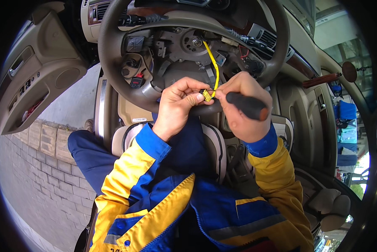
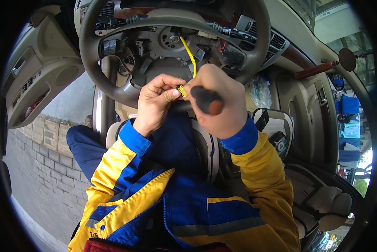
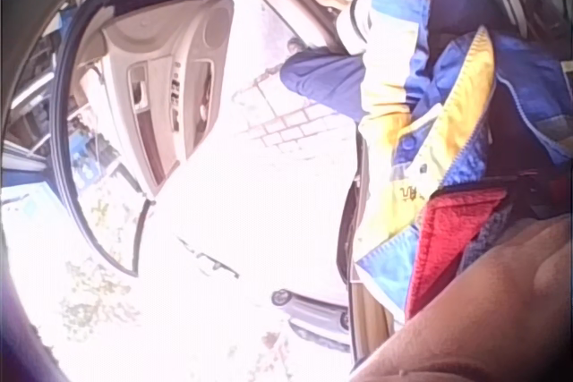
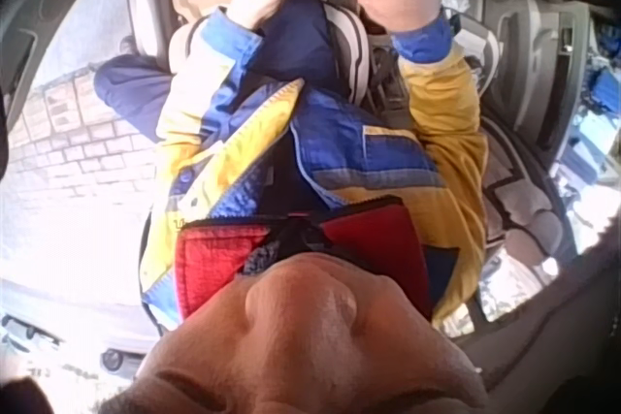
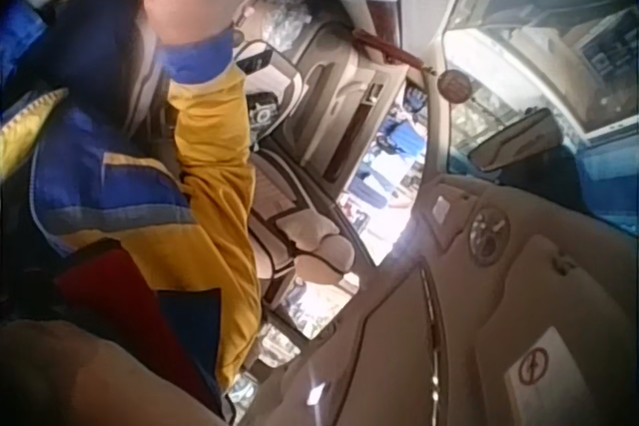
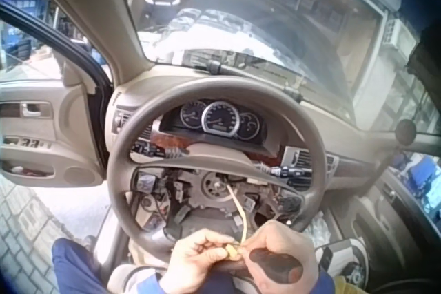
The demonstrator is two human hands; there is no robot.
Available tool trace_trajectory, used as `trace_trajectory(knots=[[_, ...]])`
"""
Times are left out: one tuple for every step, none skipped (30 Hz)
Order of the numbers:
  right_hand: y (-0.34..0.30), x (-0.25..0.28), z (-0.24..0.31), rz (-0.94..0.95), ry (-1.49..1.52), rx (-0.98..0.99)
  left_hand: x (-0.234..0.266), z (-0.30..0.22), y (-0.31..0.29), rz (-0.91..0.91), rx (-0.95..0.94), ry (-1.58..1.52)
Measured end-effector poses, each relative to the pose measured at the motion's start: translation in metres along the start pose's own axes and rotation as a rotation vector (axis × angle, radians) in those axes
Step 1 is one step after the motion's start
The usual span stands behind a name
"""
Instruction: The person connects a yellow wire to a black connector inside the steering column, then exits the vehicle and retrieves a socket wrench from a tool tray in the workshop.
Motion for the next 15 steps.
trace_trajectory(knots=[[0.001, 0.002, -0.006, 0.01, -0.02, -0.021, 0.0, 0.0, 0.0, 0.004, 0.007, -0.012], [0.0, 0.003, -0.018, -0.033, 0.219, -0.211, 0.001, 0.0, 0.0, 0.003, 0.021, -0.019], [-0.003, 0.0, -0.029, -0.072, 0.467, -0.39, 0.001, 0.0, 0.0, 0.008, 0.024, -0.037], [-0.003, 0.002, -0.037, -0.054, 0.485, -0.445, 0.001, -0.001, -0.001, 0.006, 0.033, -0.05], [-0.005, 0.001, -0.042, -0.078, 0.586, -0.474, 0.001, -0.001, -0.001, 0.001, 0.044, -0.061], [-0.007, 0.0, -0.048, -0.107, 0.68, -0.519, 0.001, -0.002, -0.001, 0.009, 0.041, -0.081], [-0.011, -0.002, -0.055, -0.158, 0.751, -0.604, 0.001, -0.002, -0.001, 0.014, 0.043, -0.101], [-0.014, -0.004, -0.056, -0.17, 0.771, -0.597, 0.001, -0.003, -0.001, 0.02, 0.045, -0.12], [-0.016, -0.006, -0.058, -0.189, 0.821, -0.567, 0.0, -0.004, 0.0, 0.022, 0.044, -0.149], [-0.019, -0.007, -0.059, -0.222, 0.853, -0.572, 0.0, -0.004, 0.0, 0.024, 0.045, -0.178], [-0.021, -0.01, -0.059, -0.242, 0.895, -0.565, 0.0, -0.004, -0.001, 0.026, 0.05, -0.208], [-0.024, -0.012, -0.061, -0.273, 0.934, -0.606, -0.001, -0.005, -0.001, 0.032, 0.049, -0.221], [-0.027, -0.014, -0.061, -0.292, 0.983, -0.632, -0.001, -0.005, -0.001, 0.039, 0.049, -0.234], [-0.029, -0.017, -0.06, -0.32, 1.029, -0.659, -0.001, -0.006, -0.001, 0.045, 0.049, -0.247], [-0.03, -0.018, -0.059, -0.331, 1.005, -0.634, -0.001, -0.006, -0.001, 0.047, 0.052, -0.245]])
Point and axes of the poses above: each hand's wrist, its own y-axis towards the middle knuckle, its own x-axis out of the back of the hand, z = x × y, the point moved 4 cm from there along y, towards the middle knuckle, and after that the axes turned 2 degrees about -x, right-handed, at the moved point
